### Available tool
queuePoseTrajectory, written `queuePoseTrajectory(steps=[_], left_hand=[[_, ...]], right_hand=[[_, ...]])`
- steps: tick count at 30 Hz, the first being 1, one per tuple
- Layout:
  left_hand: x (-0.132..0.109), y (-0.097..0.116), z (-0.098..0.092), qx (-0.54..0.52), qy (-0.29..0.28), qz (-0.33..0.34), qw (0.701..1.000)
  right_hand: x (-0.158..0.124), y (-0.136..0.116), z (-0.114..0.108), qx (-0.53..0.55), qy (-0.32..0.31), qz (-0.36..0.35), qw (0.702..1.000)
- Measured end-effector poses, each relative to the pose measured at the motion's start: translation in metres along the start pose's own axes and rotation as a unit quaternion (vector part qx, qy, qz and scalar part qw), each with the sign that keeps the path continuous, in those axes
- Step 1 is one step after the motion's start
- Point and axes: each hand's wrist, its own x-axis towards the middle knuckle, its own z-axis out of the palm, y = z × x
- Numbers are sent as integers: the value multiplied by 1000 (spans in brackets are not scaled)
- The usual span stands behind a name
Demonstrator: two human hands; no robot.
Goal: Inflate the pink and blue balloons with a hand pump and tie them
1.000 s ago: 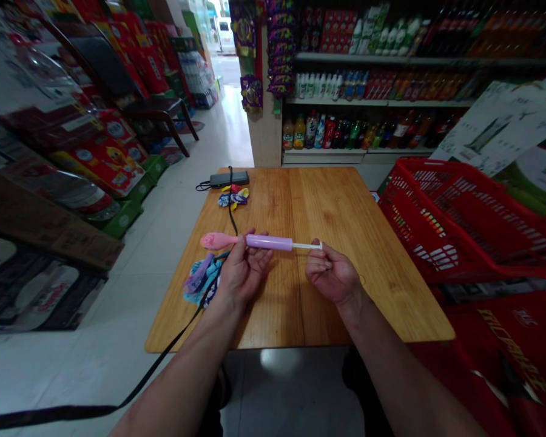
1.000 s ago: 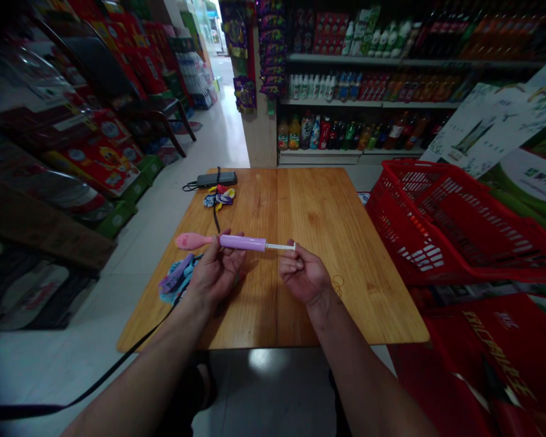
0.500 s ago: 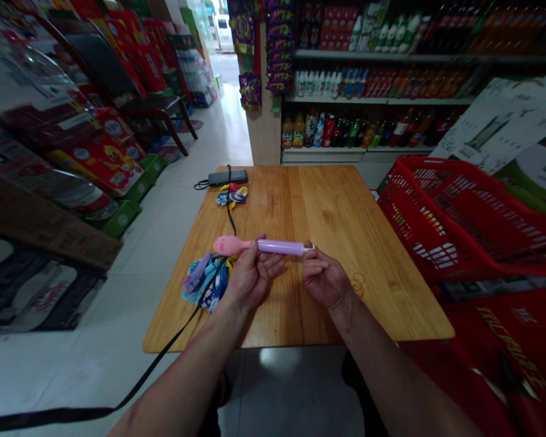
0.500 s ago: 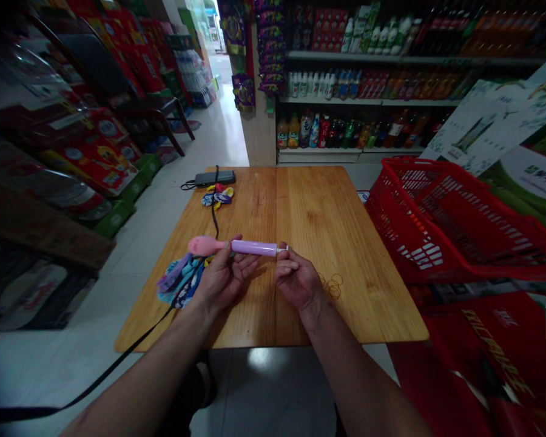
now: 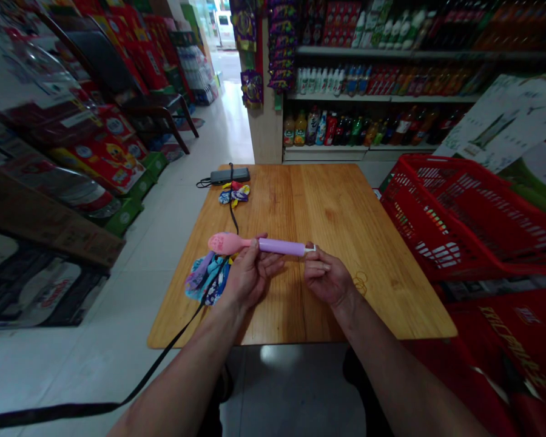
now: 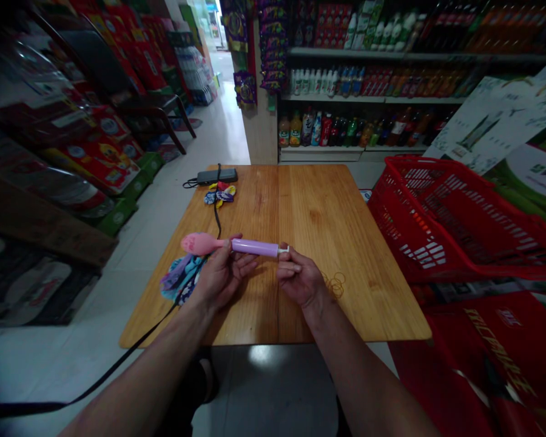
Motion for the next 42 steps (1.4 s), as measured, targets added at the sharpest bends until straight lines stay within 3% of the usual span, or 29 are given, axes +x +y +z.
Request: queuePoseTrajectory(steps=[9, 15, 18, 25, 34, 38, 42], left_hand=[[10, 27, -10, -20, 23, 44, 999], [2, 7, -6, -2, 3, -1, 1000], [2, 9, -3, 1, 7, -3, 1000], [12, 34, -13, -31, 19, 51, 998], [1, 7, -3, -7, 10, -8, 1000], [7, 19, -6, -10, -5, 2, 1000], [11, 27, -11, -22, 20, 55, 998]], right_hand=[[-8, -28, 11, 41, -4, -50, 998], [2, 3, 3, 14, 13, 2, 1000], [3, 8, 5, 43, 4, 2, 999], [-6, -24, 14, 79, 3, -52, 996], [3, 9, 9, -30, 31, -15, 999], [-3, -11, 14, -23, 25, -29, 999], [-7, -30, 11, 14, 13, -60, 998]])
